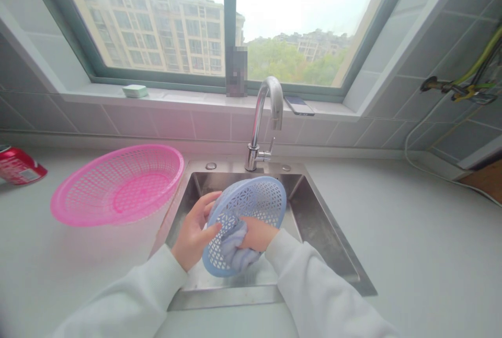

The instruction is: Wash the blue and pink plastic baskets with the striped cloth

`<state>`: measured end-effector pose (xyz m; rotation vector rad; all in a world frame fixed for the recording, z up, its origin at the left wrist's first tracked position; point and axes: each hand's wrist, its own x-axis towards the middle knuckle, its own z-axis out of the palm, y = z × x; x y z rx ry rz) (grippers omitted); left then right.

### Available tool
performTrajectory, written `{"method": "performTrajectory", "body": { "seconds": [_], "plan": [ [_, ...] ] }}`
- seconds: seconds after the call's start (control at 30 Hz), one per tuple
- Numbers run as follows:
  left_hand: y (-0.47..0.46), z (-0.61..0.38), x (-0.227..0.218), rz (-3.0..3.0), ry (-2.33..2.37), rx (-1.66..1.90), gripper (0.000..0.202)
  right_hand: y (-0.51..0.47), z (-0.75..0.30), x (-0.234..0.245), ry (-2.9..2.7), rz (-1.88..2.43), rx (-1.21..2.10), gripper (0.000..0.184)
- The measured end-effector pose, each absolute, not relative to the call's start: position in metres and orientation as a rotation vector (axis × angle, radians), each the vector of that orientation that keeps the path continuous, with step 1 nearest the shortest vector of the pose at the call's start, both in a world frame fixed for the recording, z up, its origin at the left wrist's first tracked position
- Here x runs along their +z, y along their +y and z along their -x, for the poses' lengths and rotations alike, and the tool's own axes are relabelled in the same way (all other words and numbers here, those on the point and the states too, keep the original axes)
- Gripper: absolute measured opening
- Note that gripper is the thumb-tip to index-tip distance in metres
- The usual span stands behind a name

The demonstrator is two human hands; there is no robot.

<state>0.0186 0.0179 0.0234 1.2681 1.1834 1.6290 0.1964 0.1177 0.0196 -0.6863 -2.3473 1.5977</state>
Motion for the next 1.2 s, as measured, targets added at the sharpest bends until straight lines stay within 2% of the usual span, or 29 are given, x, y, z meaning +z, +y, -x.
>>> {"method": "performTrajectory", "body": {
  "seconds": [0.2,0.4,0.53,0.7,0.93,1.2],
  "plan": [
    [0.017,-0.018,0.023,-1.436,1.206,1.539,0.069,0.109,-0.193,0.024,-2.065,0.728,1.629,0.055],
    [0.018,-0.011,0.025,-1.580,1.156,1.419,0.094,0.110,-0.203,0.025,-1.980,0.680,1.504,0.028],
    [0.017,-0.012,0.025,-1.611,1.196,1.329,0.101,0.107,-0.196,0.025,-1.573,0.705,1.807,0.035],
    [0.017,-0.018,0.023,-1.554,1.330,1.312,0.084,0.106,-0.189,0.029,-1.202,0.715,2.034,0.041],
    [0.022,-0.017,0.018,-1.429,1.324,1.328,0.066,0.110,-0.192,0.026,-1.143,0.760,2.006,0.040],
    [0.019,-0.021,0.015,-1.408,1.184,1.317,0.076,0.104,-0.187,0.030,-1.087,0.758,2.047,0.033]
  ]
}}
